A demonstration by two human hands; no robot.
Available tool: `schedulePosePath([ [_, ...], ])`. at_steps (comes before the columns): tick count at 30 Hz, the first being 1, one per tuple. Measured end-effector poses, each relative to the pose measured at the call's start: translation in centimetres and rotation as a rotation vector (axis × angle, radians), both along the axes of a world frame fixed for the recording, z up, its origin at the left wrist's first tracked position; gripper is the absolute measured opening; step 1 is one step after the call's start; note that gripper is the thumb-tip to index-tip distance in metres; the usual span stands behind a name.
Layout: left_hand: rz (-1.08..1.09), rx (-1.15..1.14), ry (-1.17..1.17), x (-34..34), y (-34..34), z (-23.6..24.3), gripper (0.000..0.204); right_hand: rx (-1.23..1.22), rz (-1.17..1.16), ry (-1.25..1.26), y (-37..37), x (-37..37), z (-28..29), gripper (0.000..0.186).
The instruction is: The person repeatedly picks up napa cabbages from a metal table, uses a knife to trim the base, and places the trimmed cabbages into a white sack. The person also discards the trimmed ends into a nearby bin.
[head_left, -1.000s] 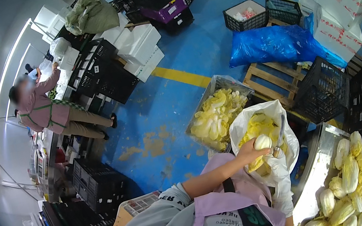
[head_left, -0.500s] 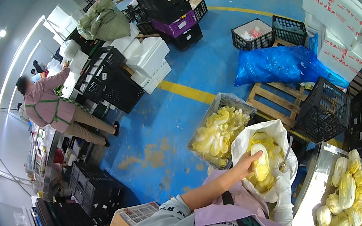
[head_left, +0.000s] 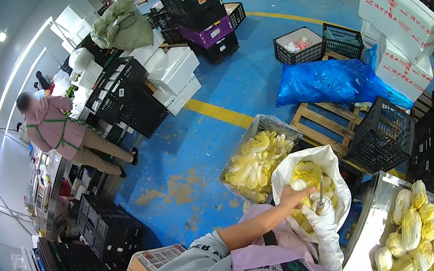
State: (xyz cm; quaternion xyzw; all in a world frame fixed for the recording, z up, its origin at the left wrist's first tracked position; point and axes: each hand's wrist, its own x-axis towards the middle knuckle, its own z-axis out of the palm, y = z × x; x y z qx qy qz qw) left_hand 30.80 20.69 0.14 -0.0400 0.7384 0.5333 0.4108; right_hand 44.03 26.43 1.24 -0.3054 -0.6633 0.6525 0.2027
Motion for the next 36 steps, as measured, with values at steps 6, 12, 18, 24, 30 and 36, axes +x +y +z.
schedulePosePath([
  [6, 0.087, 0.067, 0.024, 0.1, 0.1, 0.4, 0.087, 0.277, 0.049, 0.009, -0.1, -0.3, 2.3, 0.021],
  [12, 0.067, 0.414, -0.225, -1.4, -0.7, 0.8, 0.05, -0.179, -0.074, 0.094, 0.5, 0.4, 0.3, 0.021],
  [18, 0.048, 0.441, -0.337, -2.3, -0.8, 1.9, 0.055, -0.068, -0.188, 0.183, 0.8, 1.2, -0.5, 0.018],
  [24, -0.082, 0.285, -0.107, -0.5, -0.3, 2.8, 0.051, -0.036, -0.078, 0.153, 0.1, -0.1, 0.8, 0.041],
  [30, -0.073, 0.163, 0.09, -0.8, -0.4, 1.2, 0.054, 0.144, -0.053, -0.019, 0.0, 0.8, -1.3, 0.025],
  [36, 0.032, 0.208, 0.077, -1.2, -0.6, 0.8, 0.053, 0.292, 0.023, -0.014, 0.3, 1.1, -1.1, 0.02],
])
